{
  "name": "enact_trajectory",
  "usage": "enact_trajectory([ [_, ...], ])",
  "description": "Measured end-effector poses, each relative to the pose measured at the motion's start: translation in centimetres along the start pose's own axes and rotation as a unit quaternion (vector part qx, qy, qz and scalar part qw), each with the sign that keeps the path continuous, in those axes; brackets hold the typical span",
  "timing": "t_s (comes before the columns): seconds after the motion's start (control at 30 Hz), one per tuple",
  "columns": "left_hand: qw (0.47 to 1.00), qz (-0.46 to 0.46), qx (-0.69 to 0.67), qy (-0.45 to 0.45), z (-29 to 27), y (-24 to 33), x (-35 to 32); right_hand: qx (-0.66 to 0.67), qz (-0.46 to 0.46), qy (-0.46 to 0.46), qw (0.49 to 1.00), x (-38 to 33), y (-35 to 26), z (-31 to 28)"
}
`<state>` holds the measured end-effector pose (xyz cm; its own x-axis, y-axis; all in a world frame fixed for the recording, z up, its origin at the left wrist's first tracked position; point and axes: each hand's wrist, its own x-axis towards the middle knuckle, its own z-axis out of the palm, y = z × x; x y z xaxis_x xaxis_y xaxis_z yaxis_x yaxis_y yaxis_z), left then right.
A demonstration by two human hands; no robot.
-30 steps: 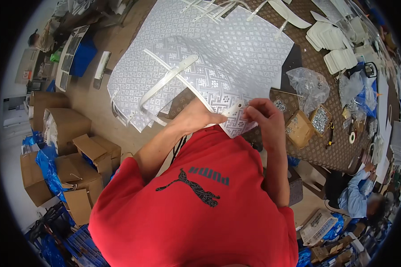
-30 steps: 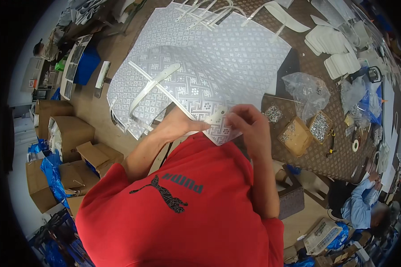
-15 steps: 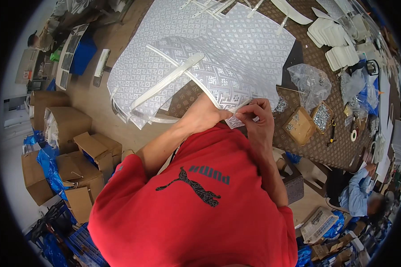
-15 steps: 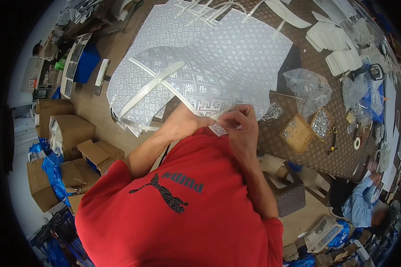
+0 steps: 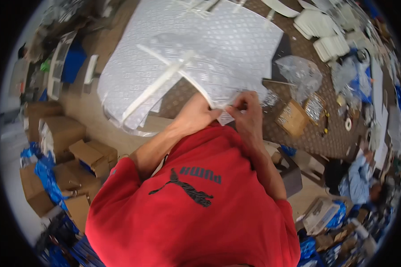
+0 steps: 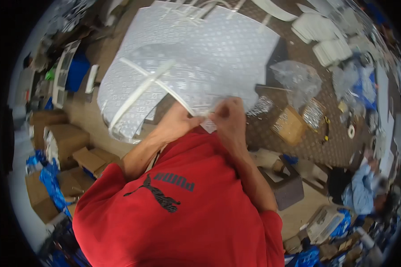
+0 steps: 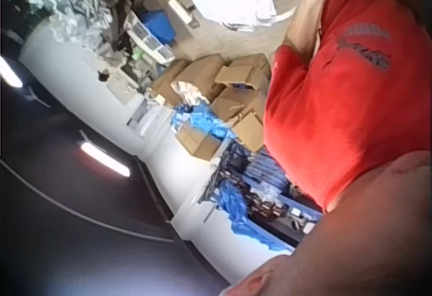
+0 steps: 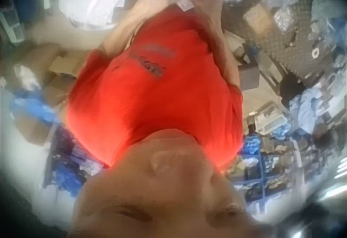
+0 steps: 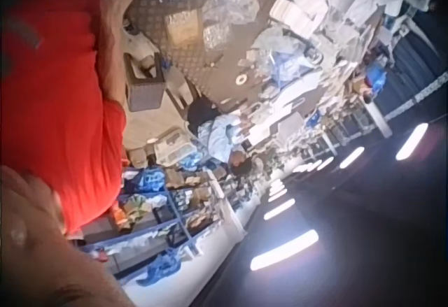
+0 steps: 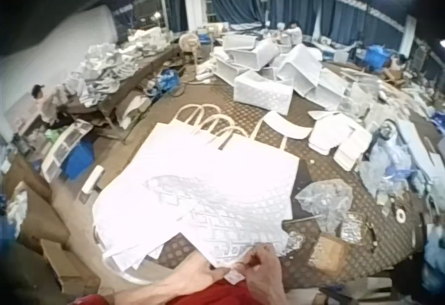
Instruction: Assembling and folding white paper bags in a factory setting.
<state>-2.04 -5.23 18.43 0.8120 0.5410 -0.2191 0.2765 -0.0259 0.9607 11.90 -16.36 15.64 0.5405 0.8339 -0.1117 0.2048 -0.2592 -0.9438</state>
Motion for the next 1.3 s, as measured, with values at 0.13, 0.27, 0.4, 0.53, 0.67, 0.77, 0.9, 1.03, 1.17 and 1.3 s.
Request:
enact_trajectory([
  [0.13,0.965,-0.093,-0.23,0.083,-0.2,-1.4,0.5,0.132,0.037,-0.012,0.99,0.8,0.8,-2.5],
  [0.27,0.889,-0.093,-0.42,0.159,-1.6,-0.6,0.5,0.148,0.121,0.121,0.974,-0.7,4.1,-5.7],
  [0.4,0.925,-0.14,-0.332,0.123,-0.4,-1.2,0.2,0.329,0.212,0.065,0.918,-1.8,6.4,-4.5],
  [0.53,0.954,-0.248,0.091,-0.144,-1.4,1.7,0.1,0.451,0.204,0.028,0.868,-0.2,5.0,-3.5],
  [0.67,0.995,0.065,0.077,-0.021,-6.7,4.7,-3.1,0.475,0.164,0.049,0.863,1.0,2.8,-5.3],
  [0.77,0.912,0.184,0.314,0.187,-6.8,6.1,-1.7,0.478,0.138,0.035,0.867,1.7,2.5,-5.7],
  [0.9,0.856,0.23,0.456,0.074,-10.2,-0.5,1.6,0.52,0.122,0.015,0.845,2.2,3.0,-6.5],
  [1.03,0.933,0.018,0.357,0.038,-12.3,-4.2,3.4,0.481,0.165,0.059,0.859,1.4,6.7,-9.8],
  [1.17,0.976,-0.114,0.136,0.128,-12.4,-3.6,4.4,0.009,0.24,0.281,0.929,-0.6,20.3,-16.8],
  [1.3,0.954,-0.154,-0.153,0.208,-11.2,-4.0,3.2,-0.342,0.248,0.327,0.845,-0.7,24.2,-18.3],
])
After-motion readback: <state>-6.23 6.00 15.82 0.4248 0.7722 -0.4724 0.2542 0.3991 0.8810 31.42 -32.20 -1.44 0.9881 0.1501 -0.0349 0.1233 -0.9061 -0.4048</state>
